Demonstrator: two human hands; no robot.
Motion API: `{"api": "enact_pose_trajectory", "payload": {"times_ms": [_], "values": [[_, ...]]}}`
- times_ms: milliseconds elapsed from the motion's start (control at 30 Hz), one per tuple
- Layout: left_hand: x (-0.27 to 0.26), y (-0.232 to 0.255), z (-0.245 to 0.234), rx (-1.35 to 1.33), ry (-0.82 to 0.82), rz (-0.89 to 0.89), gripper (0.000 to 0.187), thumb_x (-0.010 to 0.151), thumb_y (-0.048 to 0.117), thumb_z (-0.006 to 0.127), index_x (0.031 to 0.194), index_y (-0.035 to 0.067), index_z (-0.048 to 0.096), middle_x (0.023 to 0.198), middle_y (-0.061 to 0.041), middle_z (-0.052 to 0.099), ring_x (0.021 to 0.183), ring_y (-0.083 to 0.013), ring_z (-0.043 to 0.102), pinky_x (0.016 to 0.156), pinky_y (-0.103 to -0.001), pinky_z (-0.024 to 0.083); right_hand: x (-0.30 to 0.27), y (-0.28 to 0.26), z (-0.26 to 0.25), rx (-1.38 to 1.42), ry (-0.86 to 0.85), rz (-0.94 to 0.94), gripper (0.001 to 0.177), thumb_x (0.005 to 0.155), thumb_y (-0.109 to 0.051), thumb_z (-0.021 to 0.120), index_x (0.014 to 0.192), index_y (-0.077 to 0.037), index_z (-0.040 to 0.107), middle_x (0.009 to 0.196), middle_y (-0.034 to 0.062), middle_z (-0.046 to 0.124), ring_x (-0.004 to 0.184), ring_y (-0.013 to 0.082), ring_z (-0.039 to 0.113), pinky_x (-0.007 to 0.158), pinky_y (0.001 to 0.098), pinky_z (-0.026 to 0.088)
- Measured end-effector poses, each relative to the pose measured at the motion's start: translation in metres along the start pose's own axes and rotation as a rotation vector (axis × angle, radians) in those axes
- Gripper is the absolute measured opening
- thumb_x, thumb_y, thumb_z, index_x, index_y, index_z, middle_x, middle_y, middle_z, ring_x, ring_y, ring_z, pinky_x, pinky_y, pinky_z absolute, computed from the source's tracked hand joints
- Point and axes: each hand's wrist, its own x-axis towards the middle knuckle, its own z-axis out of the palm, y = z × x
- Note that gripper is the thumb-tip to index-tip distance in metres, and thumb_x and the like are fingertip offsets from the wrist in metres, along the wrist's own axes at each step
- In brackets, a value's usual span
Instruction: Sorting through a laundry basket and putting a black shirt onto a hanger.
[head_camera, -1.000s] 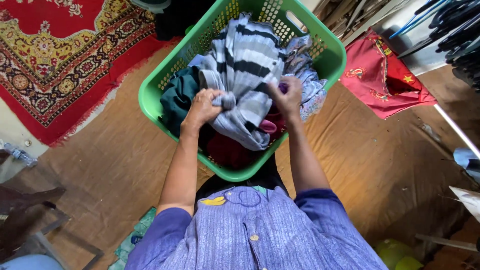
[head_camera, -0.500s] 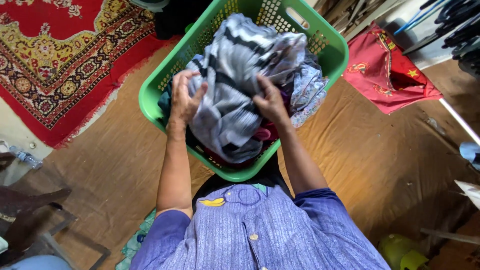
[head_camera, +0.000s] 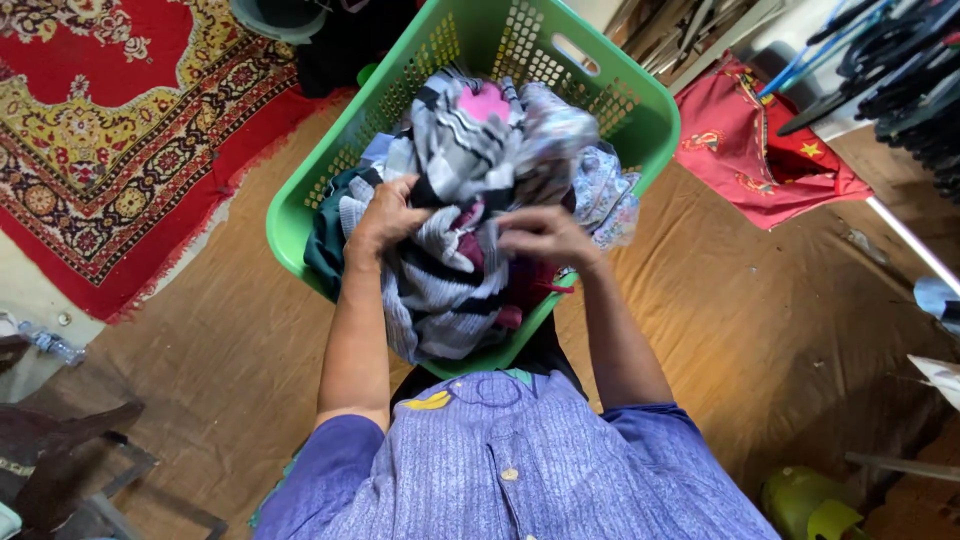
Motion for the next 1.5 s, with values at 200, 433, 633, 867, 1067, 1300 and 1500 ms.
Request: {"api": "enact_pose_trajectory", "payload": {"times_ms": [200,433,633,867,1067,1300,1500], "values": [[-0.041,-0.021,-0.018,-0.111,-0.195,0.018,0.034,0.076,-0.002,0.074,0.110,0.004,0.072,0.100,0.004,0.070,0.096,-0.0095,0.064,0.089,-0.025,0.051,0.042,0.077,-0.063,-0.299,0.936,-0.214,0.048,0.090,-0.020,0.092,0.118,0.006,0.064,0.106,0.0146,0.062,0.096,0.0231,0.057,0.088,0.0368,0.050],[-0.071,-0.034,-0.041,-0.413,-0.235,-0.037,0.051,0.073,-0.015,0.064,0.118,0.005,0.070,0.114,0.003,0.069,0.109,-0.0112,0.064,0.101,-0.027,0.049,0.080,0.129,-0.036,0.162,0.679,-0.150,0.089,0.078,-0.015,0.091,0.145,-0.006,0.033,0.130,0.0048,0.061,0.116,0.0184,0.062,0.101,0.0347,0.051],[-0.074,-0.014,-0.049,-0.398,-0.015,-0.087,0.065,0.077,-0.007,0.071,0.139,0.005,0.056,0.128,-0.001,0.066,0.117,-0.0145,0.061,0.106,-0.032,0.048,0.053,0.048,0.023,0.217,0.421,-0.066,0.061,0.081,-0.002,0.078,0.138,-0.006,0.058,0.125,0.0046,0.069,0.112,0.0180,0.066,0.100,0.0342,0.053],[-0.050,0.040,-0.034,0.141,0.414,0.258,0.074,0.090,0.021,0.081,0.152,0.010,0.043,0.153,-0.015,0.046,0.144,-0.0319,0.041,0.123,-0.043,0.034,0.023,-0.036,0.078,-0.250,0.131,-0.278,0.061,0.078,-0.006,0.073,0.137,-0.004,0.059,0.124,0.0066,0.070,0.115,0.0187,0.066,0.104,0.0341,0.051],[-0.031,0.019,-0.011,0.597,0.153,0.091,0.046,0.076,0.039,0.084,0.117,0.020,0.074,0.144,-0.002,0.058,0.136,-0.0328,0.044,0.111,-0.050,0.035,0.008,-0.039,0.032,-0.360,0.161,-0.257,0.055,0.085,-0.019,0.082,0.135,-0.006,0.061,0.125,0.0100,0.065,0.114,0.0243,0.063,0.099,0.0351,0.051],[-0.027,0.024,-0.006,0.707,0.049,0.050,0.034,0.068,0.038,0.082,0.098,0.022,0.079,0.140,0.004,0.060,0.136,-0.0280,0.043,0.109,-0.051,0.033,0.036,0.068,-0.064,-0.619,1.004,-0.173,0.088,0.083,-0.051,0.095,0.139,-0.012,0.040,0.136,0.0247,0.050,0.118,0.0354,0.056,0.100,0.0444,0.049],[-0.025,0.034,-0.002,0.645,0.121,0.019,0.036,0.070,0.038,0.080,0.100,0.018,0.077,0.140,0.002,0.061,0.135,-0.0281,0.044,0.109,-0.051,0.034,0.082,0.242,-0.084,-0.386,1.008,0.177,0.094,0.082,-0.045,0.095,0.140,0.000,0.036,0.135,0.0317,0.044,0.123,0.0412,0.047,0.103,0.0491,0.044]]}}
